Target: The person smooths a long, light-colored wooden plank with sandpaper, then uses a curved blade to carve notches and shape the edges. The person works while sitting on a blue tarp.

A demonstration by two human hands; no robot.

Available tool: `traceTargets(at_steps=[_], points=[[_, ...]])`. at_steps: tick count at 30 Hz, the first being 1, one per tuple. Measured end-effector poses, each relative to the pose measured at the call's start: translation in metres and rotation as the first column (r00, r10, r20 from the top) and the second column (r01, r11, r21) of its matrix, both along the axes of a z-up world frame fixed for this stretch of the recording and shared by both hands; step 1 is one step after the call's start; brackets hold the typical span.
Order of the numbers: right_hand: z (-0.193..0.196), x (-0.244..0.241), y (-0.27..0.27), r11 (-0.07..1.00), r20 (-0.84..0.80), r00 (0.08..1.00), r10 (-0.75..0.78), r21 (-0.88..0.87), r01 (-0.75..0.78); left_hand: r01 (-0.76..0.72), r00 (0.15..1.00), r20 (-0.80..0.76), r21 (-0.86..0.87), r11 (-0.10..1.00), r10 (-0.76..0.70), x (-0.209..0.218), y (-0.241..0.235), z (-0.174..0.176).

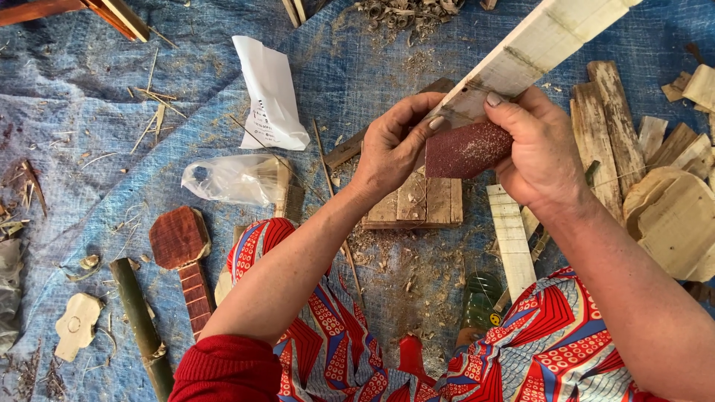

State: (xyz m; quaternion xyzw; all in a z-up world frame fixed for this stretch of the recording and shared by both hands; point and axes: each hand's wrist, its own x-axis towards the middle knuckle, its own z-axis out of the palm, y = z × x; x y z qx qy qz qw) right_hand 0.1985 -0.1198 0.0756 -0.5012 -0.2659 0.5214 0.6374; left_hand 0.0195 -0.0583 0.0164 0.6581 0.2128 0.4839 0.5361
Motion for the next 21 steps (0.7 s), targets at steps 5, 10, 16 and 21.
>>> traceTargets(at_steps=[5,10,16,21], points=[[0.003,0.002,0.000,0.996,-0.070,0.995,-0.064,-0.062,0.060,0.050,0.994,0.095,-0.043,0.998,-0.046,0.000,0.002,0.000],[0.002,0.003,-0.001,0.995,-0.037,0.998,-0.041,-0.089,0.038,0.043,0.998,0.048,-0.075,0.996,-0.039,0.000,0.003,0.004],[0.010,0.001,-0.012,0.994,-0.048,0.995,0.090,-0.064,-0.093,0.150,0.988,0.086,-0.312,0.938,-0.129,0.005,0.004,0.004],[0.035,0.020,-0.027,0.981,0.104,0.995,-0.001,0.192,-0.019,0.074,0.996,-0.009,-0.423,0.903,-0.086,-0.006,0.000,0.022]])
